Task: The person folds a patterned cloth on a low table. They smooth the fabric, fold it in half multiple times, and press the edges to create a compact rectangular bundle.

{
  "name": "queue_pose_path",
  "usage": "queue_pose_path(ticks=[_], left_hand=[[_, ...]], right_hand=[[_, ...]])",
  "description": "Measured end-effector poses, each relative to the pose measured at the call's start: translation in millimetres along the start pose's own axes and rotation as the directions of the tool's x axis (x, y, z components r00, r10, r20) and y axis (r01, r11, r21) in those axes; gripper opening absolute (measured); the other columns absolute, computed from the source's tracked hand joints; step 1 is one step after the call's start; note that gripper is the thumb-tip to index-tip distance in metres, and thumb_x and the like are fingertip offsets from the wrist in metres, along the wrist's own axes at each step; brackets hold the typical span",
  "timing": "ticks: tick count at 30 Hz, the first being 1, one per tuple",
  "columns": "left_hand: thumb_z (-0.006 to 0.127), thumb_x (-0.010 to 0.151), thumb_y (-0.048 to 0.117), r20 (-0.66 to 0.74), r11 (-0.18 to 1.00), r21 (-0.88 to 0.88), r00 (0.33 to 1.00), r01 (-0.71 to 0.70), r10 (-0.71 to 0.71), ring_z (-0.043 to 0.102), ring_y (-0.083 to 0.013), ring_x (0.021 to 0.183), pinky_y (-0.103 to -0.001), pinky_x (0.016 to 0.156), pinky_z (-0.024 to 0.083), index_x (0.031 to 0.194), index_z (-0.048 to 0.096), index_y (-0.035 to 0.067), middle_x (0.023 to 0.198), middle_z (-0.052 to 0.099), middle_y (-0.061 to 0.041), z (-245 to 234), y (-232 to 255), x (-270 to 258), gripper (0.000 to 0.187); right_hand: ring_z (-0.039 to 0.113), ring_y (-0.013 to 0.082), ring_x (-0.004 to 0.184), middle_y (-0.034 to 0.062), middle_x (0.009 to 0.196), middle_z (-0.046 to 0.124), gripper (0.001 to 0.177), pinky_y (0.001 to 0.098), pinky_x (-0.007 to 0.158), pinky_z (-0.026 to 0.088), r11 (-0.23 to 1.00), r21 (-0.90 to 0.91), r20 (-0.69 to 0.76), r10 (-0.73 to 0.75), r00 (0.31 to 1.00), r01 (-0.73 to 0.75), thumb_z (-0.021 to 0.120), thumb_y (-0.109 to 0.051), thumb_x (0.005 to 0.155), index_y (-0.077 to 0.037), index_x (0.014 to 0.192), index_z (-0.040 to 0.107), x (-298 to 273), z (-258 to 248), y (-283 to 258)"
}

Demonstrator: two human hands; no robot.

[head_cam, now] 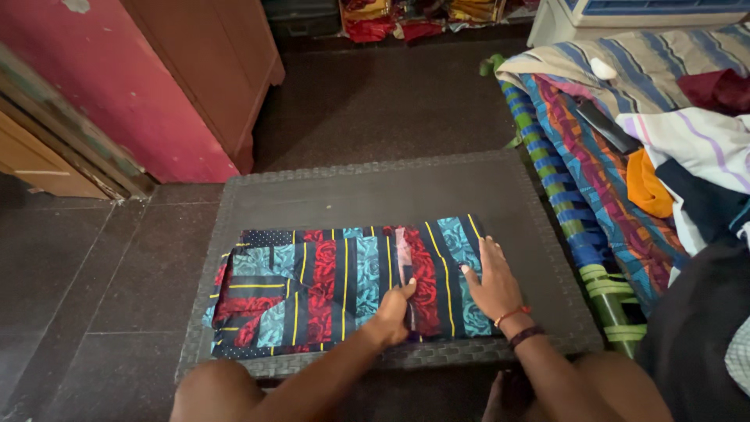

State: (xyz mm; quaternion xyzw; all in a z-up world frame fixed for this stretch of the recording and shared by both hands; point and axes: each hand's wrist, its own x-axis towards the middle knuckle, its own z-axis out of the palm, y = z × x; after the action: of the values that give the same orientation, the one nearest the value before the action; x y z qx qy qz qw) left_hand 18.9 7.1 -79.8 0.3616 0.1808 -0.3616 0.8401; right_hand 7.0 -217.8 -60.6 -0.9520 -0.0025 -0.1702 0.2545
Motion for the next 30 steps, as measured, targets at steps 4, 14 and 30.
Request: queue_pose_path(ticks=[4, 14, 30], left_hand=[[0.047, 0.106, 0.031, -0.008, 1.000, 0.022, 1.000, -0.018, 0.018, 0.068, -0.0325, 0.114, -0.055, 0.102, 0.053, 0.127, 0.061, 0.004, 0.124, 0.071, -0.016, -3, 4, -1, 0.037], [0.055, 0.106, 0.020, -0.004, 0.982, 0.002, 0.982, -0.190, 0.190, 0.071, -0.0311, 0.103, -0.054, 0.093, 0.058, 0.133, 0.054, 0.003, 0.117, 0.069, -0.014, -11, 14, -17, 0.032], [0.061, 0.090, 0.000, 0.070, 0.938, 0.208, 0.961, -0.276, 0.267, 0.055, -0.0225, 0.133, -0.046, 0.112, 0.047, 0.155, 0.036, 0.025, 0.144, 0.057, -0.002, 25, 44, -50, 0.074]], right_hand=[[0.041, 0.0425, 0.144, 0.0277, 0.155, 0.043, 0.071, 0.0476, 0.119, 0.034, 0.998, 0.017, -0.034, -0.063, 0.997, 0.064, 0.064, -0.028, 0.095, 0.004, 0.152, 0.037, 1, 15, 20], [0.039, 0.0423, 0.146, 0.0263, 0.157, 0.041, 0.068, 0.0456, 0.118, 0.035, 0.994, 0.095, -0.017, -0.060, 0.998, 0.062, 0.061, -0.022, 0.095, 0.004, 0.152, 0.037, 8, -14, 1], [0.032, 0.0460, 0.145, 0.0279, 0.157, 0.033, 0.078, 0.0547, 0.116, 0.030, 0.953, -0.272, 0.100, -0.109, 0.989, 0.133, 0.058, -0.045, 0.090, 0.003, 0.148, 0.037, -3, -11, -45]])
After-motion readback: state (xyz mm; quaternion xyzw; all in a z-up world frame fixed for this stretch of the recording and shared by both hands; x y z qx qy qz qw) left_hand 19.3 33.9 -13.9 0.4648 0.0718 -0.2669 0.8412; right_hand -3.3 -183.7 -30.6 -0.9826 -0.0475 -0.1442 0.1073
